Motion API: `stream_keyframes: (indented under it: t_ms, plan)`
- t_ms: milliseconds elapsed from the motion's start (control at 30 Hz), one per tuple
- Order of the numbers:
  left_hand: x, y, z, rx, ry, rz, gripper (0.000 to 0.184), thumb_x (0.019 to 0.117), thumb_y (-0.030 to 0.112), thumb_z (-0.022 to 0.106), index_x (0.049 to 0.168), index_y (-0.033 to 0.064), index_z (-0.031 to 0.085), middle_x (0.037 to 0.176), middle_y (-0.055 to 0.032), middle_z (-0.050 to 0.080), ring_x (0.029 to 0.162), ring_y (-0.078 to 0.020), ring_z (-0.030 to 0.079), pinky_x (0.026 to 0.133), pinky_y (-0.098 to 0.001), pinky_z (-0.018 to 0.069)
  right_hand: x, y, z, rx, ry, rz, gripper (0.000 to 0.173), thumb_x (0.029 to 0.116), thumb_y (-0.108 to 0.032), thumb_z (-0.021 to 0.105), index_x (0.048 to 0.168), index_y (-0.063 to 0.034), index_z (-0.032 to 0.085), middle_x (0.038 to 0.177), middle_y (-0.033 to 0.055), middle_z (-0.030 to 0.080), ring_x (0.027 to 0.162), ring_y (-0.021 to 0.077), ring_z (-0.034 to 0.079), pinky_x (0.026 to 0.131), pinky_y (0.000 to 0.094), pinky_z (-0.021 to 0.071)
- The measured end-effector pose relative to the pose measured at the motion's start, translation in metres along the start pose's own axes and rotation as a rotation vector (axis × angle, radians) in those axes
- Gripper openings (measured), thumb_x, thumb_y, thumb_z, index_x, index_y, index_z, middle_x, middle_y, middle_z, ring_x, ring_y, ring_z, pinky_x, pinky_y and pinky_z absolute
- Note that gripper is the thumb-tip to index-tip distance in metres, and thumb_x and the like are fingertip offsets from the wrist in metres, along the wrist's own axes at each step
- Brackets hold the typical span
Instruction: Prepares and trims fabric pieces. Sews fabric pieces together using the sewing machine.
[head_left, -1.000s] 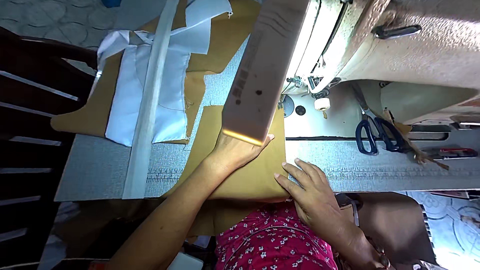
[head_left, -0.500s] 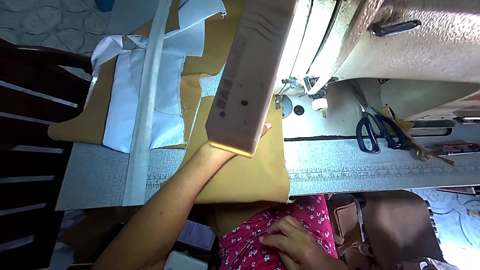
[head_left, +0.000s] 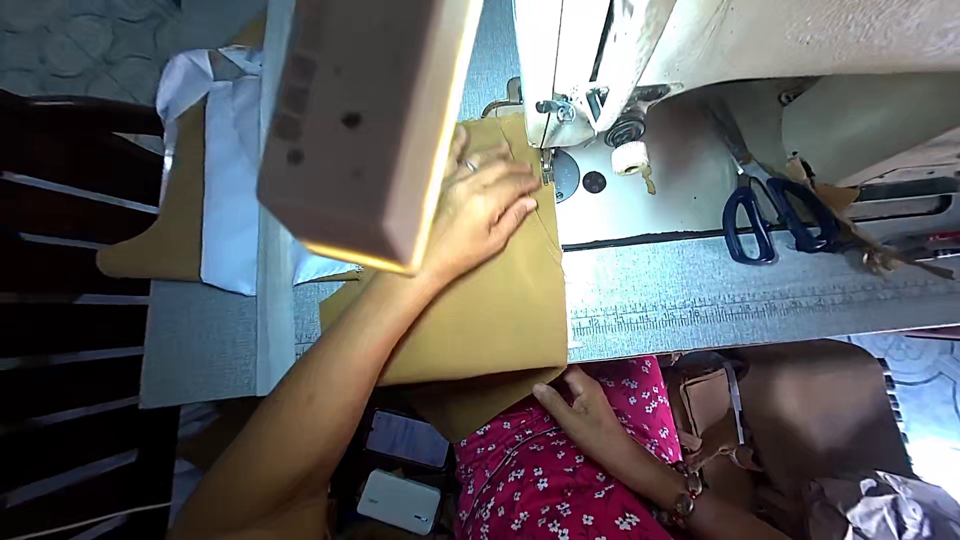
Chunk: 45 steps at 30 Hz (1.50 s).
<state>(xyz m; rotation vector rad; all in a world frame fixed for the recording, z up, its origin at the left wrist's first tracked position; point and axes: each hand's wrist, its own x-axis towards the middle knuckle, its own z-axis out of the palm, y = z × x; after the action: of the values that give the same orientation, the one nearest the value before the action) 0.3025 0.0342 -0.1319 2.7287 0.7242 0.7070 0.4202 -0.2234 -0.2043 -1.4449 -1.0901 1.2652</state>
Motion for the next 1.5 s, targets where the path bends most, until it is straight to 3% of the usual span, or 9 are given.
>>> stream_keyframes:
  t_ms: [100, 233, 533, 700, 833, 967, 1100, 1233, 1500]
  plan:
    - [-0.012, 0.017, -0.002, -0.073, -0.147, 0.064, 0.032, 0.1044, 0.025, 0.052, 0.119, 0.0104, 0.077, 0.13, -0.0092, 0.071, 0.138, -0.0404, 0.053, 0.116, -0.0728, 0.021, -0.002, 0.001, 0.003, -0.036, 0.005, -0.224, 0.03, 0.1031, -0.017, 0.055, 0.086, 0.0039, 0.069, 0.078, 0.0068, 0.067, 0.077, 0.0007, 0.062, 0.075, 0.0154, 0.0498]
    - [-0.011, 0.02, -0.003, -0.067, -0.158, 0.087, 0.024, 0.1015, 0.025, 0.06, 0.106, 0.0114, 0.079, 0.116, -0.0095, 0.074, 0.132, -0.0407, 0.056, 0.115, -0.0755, 0.0157, -0.008, -0.011, 0.0, -0.12, -0.036, -0.41, 0.029, 0.1039, -0.017, 0.055, 0.085, 0.0031, 0.066, 0.076, 0.0117, 0.066, 0.075, 0.0116, 0.066, 0.075, 0.0231, 0.0531]
    - [0.008, 0.028, -0.011, -0.047, -0.268, -0.006, 0.016, 0.095, 0.02, 0.065, 0.093, 0.0119, 0.078, 0.108, -0.0074, 0.075, 0.129, -0.0364, 0.06, 0.111, -0.0822, 0.0067, 0.001, -0.064, -0.046, -0.322, -0.276, -0.372, 0.035, 0.1067, -0.026, 0.052, 0.082, -0.0044, 0.065, 0.067, 0.0038, 0.06, 0.06, 0.0079, 0.057, 0.055, 0.0218, 0.0459]
    - [0.013, 0.033, -0.012, -0.029, -0.31, -0.029, 0.012, 0.0936, 0.017, 0.068, 0.09, 0.01, 0.075, 0.107, -0.0096, 0.074, 0.126, -0.0368, 0.061, 0.109, -0.0841, 0.0065, 0.053, -0.089, -0.071, -0.808, 0.159, -0.632, 0.028, 0.1018, -0.021, 0.053, 0.098, -0.0081, 0.077, 0.081, 0.0057, 0.072, 0.072, 0.0188, 0.068, 0.063, 0.0351, 0.0524]
    - [0.011, 0.041, -0.01, 0.019, -0.278, -0.064, 0.01, 0.0938, 0.015, 0.068, 0.091, 0.0083, 0.075, 0.109, -0.0108, 0.073, 0.128, -0.0365, 0.06, 0.111, -0.0821, 0.0075, 0.092, -0.081, -0.069, -1.02, 0.163, -0.618, 0.036, 0.0958, -0.008, 0.056, 0.126, -0.0157, 0.074, 0.101, 0.0157, 0.066, 0.089, 0.035, 0.062, 0.07, 0.0466, 0.0477]
    - [-0.015, 0.064, 0.003, 0.062, -0.048, -0.123, 0.017, 0.0967, 0.011, 0.064, 0.108, 0.0051, 0.075, 0.128, -0.0144, 0.069, 0.136, -0.0411, 0.053, 0.116, -0.0756, 0.0191, 0.097, -0.078, -0.066, -1.081, 0.166, -0.611, 0.036, 0.0939, -0.007, 0.055, 0.122, -0.0175, 0.076, 0.099, 0.0162, 0.064, 0.087, 0.0352, 0.06, 0.069, 0.0463, 0.044]
    - [-0.053, 0.091, 0.03, 0.038, 0.094, -0.212, 0.026, 0.1007, 0.02, 0.056, 0.109, 0.0044, 0.074, 0.129, -0.0142, 0.07, 0.131, -0.0382, 0.059, 0.111, -0.0693, 0.0359, 0.101, -0.079, -0.069, -1.07, 0.175, -0.621, 0.035, 0.0936, -0.009, 0.055, 0.118, -0.0187, 0.078, 0.1, 0.0151, 0.064, 0.091, 0.0349, 0.06, 0.073, 0.0476, 0.0443]
    - [-0.061, 0.091, 0.032, 0.051, 0.001, -0.236, 0.035, 0.1033, 0.028, 0.044, 0.108, 0.0064, 0.072, 0.148, -0.0141, 0.058, 0.144, -0.0421, 0.044, 0.114, -0.0687, 0.0289, 0.106, -0.082, -0.072, -1.076, 0.14, -0.64, 0.033, 0.0922, -0.008, 0.055, 0.114, -0.0169, 0.078, 0.103, 0.0151, 0.065, 0.094, 0.0359, 0.062, 0.076, 0.0492, 0.0444]
    - [-0.039, 0.075, 0.028, 0.039, -0.077, -0.255, 0.04, 0.103, 0.03, 0.04, 0.118, 0.0062, 0.067, 0.15, -0.0152, 0.054, 0.146, -0.0431, 0.04, 0.114, -0.0716, 0.0213, 0.124, -0.092, -0.076, -1.131, 0.093, -0.631, 0.032, 0.0931, -0.006, 0.057, 0.117, -0.0143, 0.076, 0.103, 0.0183, 0.065, 0.093, 0.0395, 0.062, 0.074, 0.0515, 0.0448]
